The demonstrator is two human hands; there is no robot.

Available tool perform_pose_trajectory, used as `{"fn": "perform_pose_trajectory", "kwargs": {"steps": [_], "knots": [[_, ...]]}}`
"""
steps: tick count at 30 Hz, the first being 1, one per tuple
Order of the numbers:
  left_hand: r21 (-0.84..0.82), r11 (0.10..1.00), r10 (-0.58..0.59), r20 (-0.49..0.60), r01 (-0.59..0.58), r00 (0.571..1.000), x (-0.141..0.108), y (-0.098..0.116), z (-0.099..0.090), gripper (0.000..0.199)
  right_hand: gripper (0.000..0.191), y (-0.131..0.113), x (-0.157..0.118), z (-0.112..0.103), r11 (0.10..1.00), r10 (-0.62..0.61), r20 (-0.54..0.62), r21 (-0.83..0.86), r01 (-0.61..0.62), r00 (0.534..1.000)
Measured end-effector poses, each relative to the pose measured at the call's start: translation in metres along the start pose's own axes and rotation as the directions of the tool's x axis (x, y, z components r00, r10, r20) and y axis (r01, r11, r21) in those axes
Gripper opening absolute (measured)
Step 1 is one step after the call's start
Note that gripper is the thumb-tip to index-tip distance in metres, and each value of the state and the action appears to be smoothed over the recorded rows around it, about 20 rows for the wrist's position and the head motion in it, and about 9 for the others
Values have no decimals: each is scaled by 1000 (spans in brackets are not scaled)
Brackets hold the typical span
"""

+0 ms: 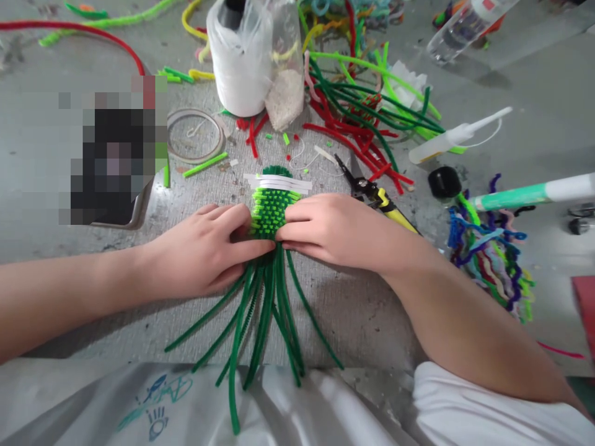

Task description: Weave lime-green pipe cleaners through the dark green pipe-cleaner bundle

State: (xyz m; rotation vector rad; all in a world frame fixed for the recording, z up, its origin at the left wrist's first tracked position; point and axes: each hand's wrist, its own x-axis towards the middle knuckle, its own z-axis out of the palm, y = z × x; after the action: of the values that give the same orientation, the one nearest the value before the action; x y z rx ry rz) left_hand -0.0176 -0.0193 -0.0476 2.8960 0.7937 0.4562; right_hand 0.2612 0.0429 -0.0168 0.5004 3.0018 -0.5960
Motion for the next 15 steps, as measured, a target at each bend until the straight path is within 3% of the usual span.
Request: {"fn": "perform_pose_trajectory", "kwargs": {"steps": [15], "knots": [[-13,1000,4,-8,-4,1000,1,-1,-1,40,17,8,0,6,995,42,-45,91,-37,998]]}}
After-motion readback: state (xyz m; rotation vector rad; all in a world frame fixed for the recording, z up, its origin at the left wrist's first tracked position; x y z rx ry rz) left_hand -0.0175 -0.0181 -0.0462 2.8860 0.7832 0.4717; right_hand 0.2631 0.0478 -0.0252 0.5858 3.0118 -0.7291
